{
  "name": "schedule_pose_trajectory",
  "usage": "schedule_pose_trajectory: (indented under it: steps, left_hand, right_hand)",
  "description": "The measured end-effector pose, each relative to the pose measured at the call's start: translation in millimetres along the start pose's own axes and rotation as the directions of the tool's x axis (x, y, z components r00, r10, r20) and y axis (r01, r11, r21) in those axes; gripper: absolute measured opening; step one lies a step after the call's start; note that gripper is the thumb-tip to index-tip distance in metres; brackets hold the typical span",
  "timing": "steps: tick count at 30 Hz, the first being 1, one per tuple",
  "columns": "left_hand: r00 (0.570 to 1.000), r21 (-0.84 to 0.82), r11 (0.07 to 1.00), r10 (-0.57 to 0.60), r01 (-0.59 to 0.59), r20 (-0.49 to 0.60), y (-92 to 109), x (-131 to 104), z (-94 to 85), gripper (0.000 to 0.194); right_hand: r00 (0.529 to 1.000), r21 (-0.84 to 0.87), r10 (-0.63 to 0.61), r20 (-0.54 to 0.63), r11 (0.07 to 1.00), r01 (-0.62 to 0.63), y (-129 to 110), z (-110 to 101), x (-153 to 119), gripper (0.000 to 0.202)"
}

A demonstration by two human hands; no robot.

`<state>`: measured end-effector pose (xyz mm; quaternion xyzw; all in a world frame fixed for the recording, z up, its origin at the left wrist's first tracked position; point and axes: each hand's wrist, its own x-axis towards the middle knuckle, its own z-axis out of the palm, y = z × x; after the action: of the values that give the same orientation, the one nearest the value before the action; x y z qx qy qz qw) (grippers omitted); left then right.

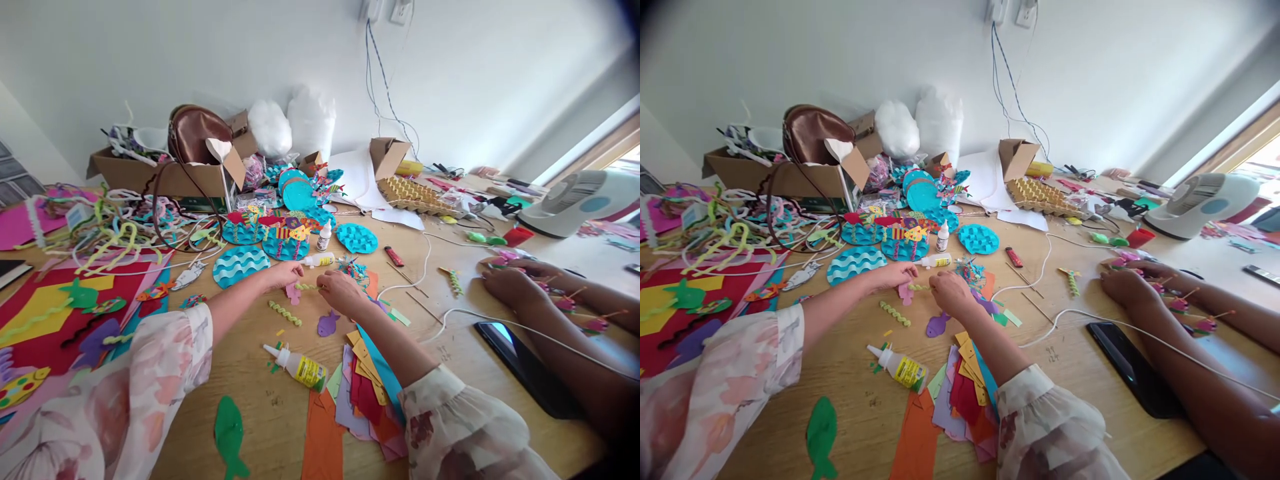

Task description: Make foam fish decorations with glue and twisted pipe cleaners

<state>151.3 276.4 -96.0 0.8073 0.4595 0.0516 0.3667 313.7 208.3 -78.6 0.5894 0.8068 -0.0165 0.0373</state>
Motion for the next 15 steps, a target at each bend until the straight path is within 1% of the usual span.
schedule_pose_trajectory:
  steps: [3,6,8,11,15]
  left_hand:
    - [0.997,0.107,0.994,0.042,-0.036,-0.060,2.7,1.9,1.5,0.021]
    - [0.983,0.217,0.971,0.129,-0.098,-0.130,2.1,-8.4,1.8,0.029]
    - [0.971,0.278,0.951,0.182,-0.133,-0.157,-2.4,-18.1,1.4,0.025]
    - [0.959,0.327,0.928,0.238,-0.179,-0.152,-13.7,-29.2,1.2,0.021]
    - [0.946,0.340,0.910,0.296,-0.237,-0.132,-25.6,-34.6,3.3,0.023]
  right_hand:
    - [1.000,-0.009,0.004,0.019,1.000,-0.004,2.0,2.7,5.0,0.020]
    - [0.999,-0.011,-0.001,0.033,1.000,0.002,3.0,5.0,8.3,0.022]
    - [0.999,-0.007,-0.008,0.036,1.000,0.008,3.5,6.6,10.2,0.022]
    - [0.999,0.007,-0.016,0.034,1.000,0.015,4.2,7.7,12.6,0.022]
    - [1.000,0.043,-0.026,0.007,0.999,0.025,3.1,4.0,12.2,0.019]
